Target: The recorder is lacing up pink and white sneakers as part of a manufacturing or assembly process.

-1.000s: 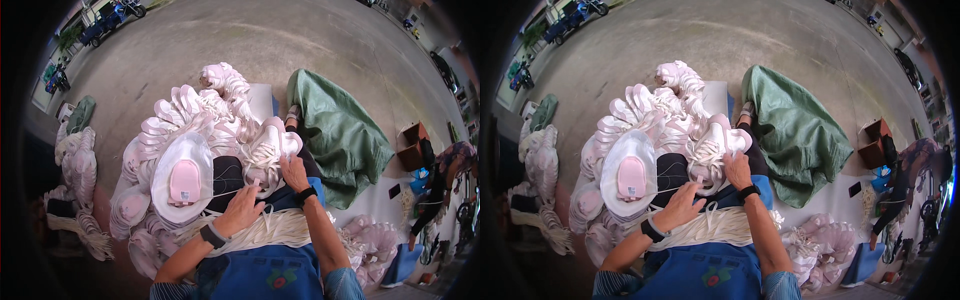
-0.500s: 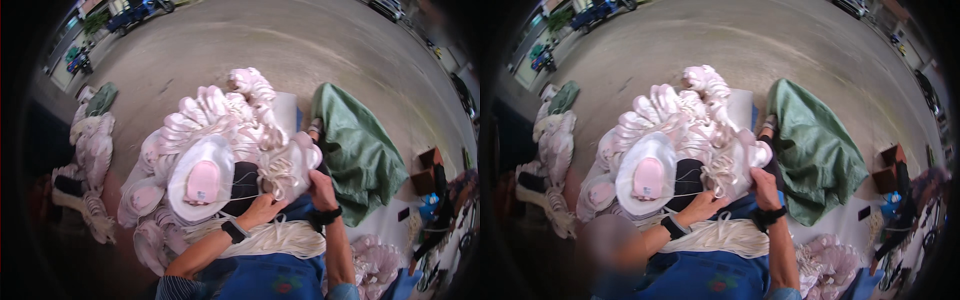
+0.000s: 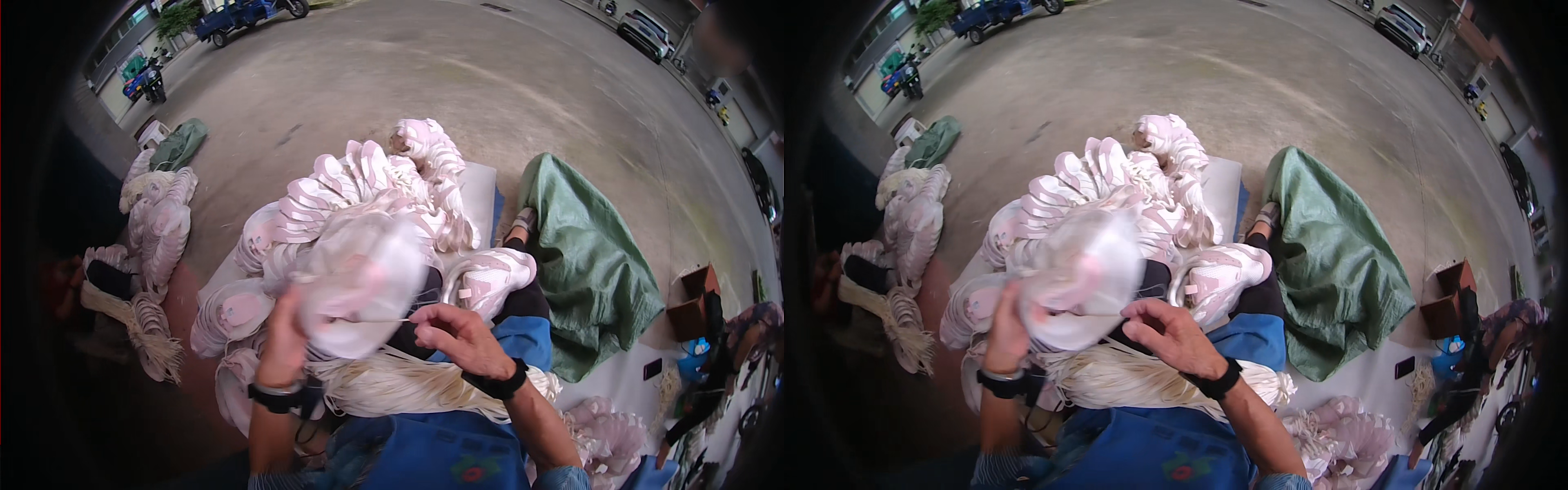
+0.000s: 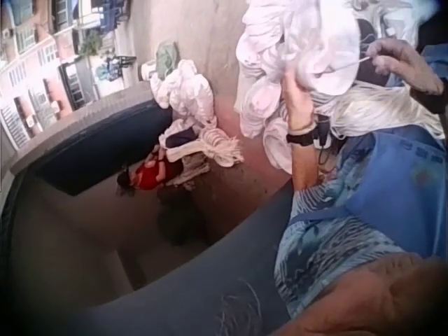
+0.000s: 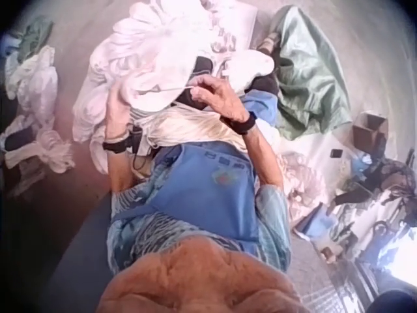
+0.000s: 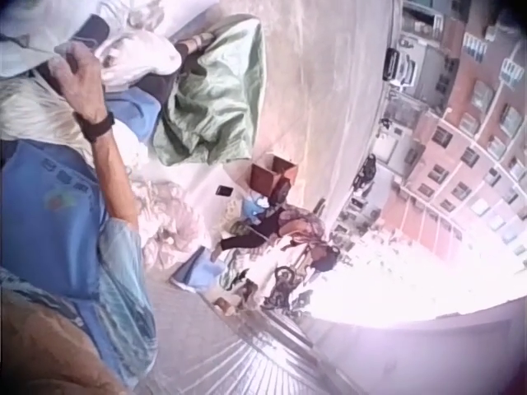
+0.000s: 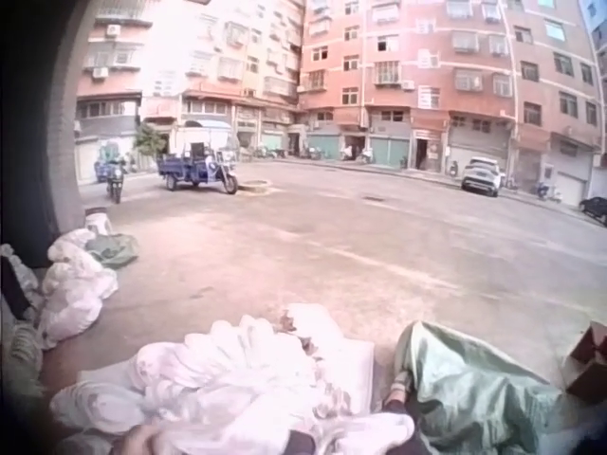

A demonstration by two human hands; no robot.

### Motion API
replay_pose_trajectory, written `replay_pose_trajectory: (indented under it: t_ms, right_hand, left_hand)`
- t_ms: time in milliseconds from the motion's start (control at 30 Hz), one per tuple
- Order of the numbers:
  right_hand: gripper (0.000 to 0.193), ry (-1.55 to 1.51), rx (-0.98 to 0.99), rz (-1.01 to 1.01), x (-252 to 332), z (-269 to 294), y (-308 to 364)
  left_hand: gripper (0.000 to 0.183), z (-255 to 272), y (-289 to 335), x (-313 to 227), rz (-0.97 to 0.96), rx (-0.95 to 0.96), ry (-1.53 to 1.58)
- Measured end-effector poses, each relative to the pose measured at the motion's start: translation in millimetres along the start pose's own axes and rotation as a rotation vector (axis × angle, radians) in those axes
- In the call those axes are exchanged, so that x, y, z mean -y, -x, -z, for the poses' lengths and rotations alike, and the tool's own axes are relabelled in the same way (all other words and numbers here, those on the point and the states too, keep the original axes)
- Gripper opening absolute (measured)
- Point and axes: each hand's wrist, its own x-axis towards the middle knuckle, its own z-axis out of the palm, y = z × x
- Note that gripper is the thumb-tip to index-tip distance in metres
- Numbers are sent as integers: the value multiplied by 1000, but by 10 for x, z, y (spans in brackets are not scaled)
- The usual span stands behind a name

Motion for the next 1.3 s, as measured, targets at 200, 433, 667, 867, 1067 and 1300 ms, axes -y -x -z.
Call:
replay_pose_trajectory:
  t_ms: [200, 433, 667, 867, 1067, 1300]
  right_hand:
    - [27, 444, -383, -324, -722, 624, 82]
    - [50, 374, -670, -524, -1165, 1185, 87]
    - [88, -249, -791, -664, -1241, 1202, -81]
    - [88, -668, -812, -578, -1556, 1244, -190]
    - [98, -508, -920, -489, -1542, 1202, -187]
    - [87, -174, -1125, -322, -1757, 1225, -360]
  left_hand:
    - [38, 778, -243, 69, 43, -104, 220]
    - [41, 137, -89, -171, -136, -167, -974]
    - [20, -1016, 374, -123, -327, 235, -775]
    - [37, -1423, -292, 1193, -558, 533, -1271]
    - [47, -1516, -465, 1313, -643, 547, -1784]
    - [50, -1503, -592, 1343, -638, 553, -1903]
